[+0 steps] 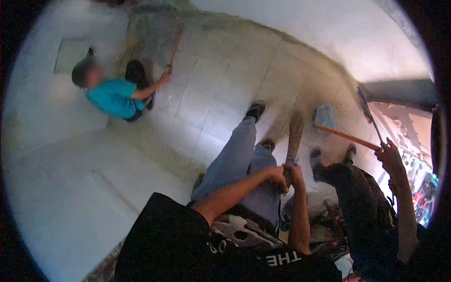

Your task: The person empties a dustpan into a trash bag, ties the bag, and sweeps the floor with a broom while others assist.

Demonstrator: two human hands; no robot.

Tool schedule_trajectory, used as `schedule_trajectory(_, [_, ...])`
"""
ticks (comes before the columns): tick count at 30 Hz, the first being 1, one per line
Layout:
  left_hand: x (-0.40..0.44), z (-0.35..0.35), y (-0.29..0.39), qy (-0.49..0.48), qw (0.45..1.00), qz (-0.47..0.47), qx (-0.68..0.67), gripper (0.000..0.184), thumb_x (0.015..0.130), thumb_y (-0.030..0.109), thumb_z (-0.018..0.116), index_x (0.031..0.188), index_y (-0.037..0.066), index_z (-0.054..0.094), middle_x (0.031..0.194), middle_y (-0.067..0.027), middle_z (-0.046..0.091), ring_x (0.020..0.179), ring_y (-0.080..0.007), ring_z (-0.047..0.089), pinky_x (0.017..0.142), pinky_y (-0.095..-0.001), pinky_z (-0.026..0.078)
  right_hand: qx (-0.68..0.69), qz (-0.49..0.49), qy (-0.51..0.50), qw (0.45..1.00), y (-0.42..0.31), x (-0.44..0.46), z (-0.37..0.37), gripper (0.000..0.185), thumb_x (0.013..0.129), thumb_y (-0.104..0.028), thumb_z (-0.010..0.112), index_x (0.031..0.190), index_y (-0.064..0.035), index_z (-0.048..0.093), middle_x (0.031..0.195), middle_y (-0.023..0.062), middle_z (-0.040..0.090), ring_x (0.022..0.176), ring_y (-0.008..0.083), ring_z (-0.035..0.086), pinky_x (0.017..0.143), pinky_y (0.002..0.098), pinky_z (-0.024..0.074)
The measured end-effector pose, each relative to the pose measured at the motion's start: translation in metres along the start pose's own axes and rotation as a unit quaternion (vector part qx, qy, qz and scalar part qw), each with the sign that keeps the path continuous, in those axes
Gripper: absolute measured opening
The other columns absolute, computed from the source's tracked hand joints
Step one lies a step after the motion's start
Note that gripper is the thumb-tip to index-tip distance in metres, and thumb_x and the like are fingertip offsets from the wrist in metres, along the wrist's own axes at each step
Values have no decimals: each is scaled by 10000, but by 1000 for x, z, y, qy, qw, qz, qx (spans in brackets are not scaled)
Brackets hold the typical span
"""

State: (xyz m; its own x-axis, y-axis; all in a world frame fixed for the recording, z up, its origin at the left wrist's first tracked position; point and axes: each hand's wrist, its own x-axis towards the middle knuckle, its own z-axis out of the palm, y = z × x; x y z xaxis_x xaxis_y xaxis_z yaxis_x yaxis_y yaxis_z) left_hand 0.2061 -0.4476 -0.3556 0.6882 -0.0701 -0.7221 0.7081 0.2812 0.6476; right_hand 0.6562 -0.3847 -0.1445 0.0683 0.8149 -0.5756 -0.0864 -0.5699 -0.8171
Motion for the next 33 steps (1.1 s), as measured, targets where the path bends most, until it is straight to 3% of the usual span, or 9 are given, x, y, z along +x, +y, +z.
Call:
schedule_trajectory(2, [-72,-27,56,-20,998,-50,-41,699,589,358,862,1102,-17,569,856,-112,683,780,-179,643,736,-327,510,23,47,8,999,22,-13,39,316,732,-209,685,897,51,617,731,132,648,615,269,633,610,399,523])
schedule_trajectory(6, [-131,-64,21,221,962,150,-63,663,727,338,782,1210,-5,485,978,-138,655,895,-179,627,757,-325,511,44,287,3,957,173,-78,251,296,746,-166,666,929,56,602,722,130,636,592,258,626,603,396,526])
schedule_trajectory(10, [-215,-104,-83,460,887,28,21,510,760,310,745,1129,16,552,1021,-116,635,902,-208,620,739,-329,510,53,304,0,951,175,-120,316,237,744,-139,661,878,50,611,685,123,621,550,243,614,545,374,516])
schedule_trajectory(13, [-285,-88,-178,603,790,-62,-97,441,742,405,694,915,3,645,904,-155,670,845,-275,637,748,-372,482,137,327,-25,935,179,-121,341,198,727,-125,684,804,43,612,671,117,615,527,238,599,522,360,503])
schedule_trajectory(15, [-329,-77,-243,491,852,-124,-130,374,760,365,679,840,5,618,796,-159,654,689,-286,643,631,-406,496,75,296,-4,952,205,-113,355,186,714,-116,685,784,41,616,676,117,619,530,233,598,522,358,498])
schedule_trajectory(16, [-326,-68,-296,414,893,-171,43,290,781,309,640,882,37,636,851,-154,657,769,-295,637,703,-420,493,13,272,10,962,219,-109,364,174,701,-107,687,764,39,619,682,117,624,533,229,596,523,356,493])
schedule_trajectory(18, [-324,-52,-394,259,841,-200,431,206,822,196,560,967,101,672,961,-144,665,930,-312,625,846,-446,487,-131,210,19,969,229,-100,383,153,676,-78,684,754,38,622,687,112,629,545,217,597,535,351,489])
schedule_trajectory(22, [-387,-17,-416,283,930,-224,69,201,834,214,566,968,93,653,939,-128,661,863,-294,623,764,-429,488,0,221,92,971,215,-96,447,194,652,-87,685,775,43,609,678,115,621,545,209,591,537,341,488])
schedule_trajectory(33, [-498,-225,-459,370,868,-140,-299,221,866,263,580,971,69,599,879,-83,650,677,-244,619,538,-380,492,-35,151,192,969,180,-117,580,326,601,-68,712,893,37,611,696,106,631,595,197,610,563,345,492])
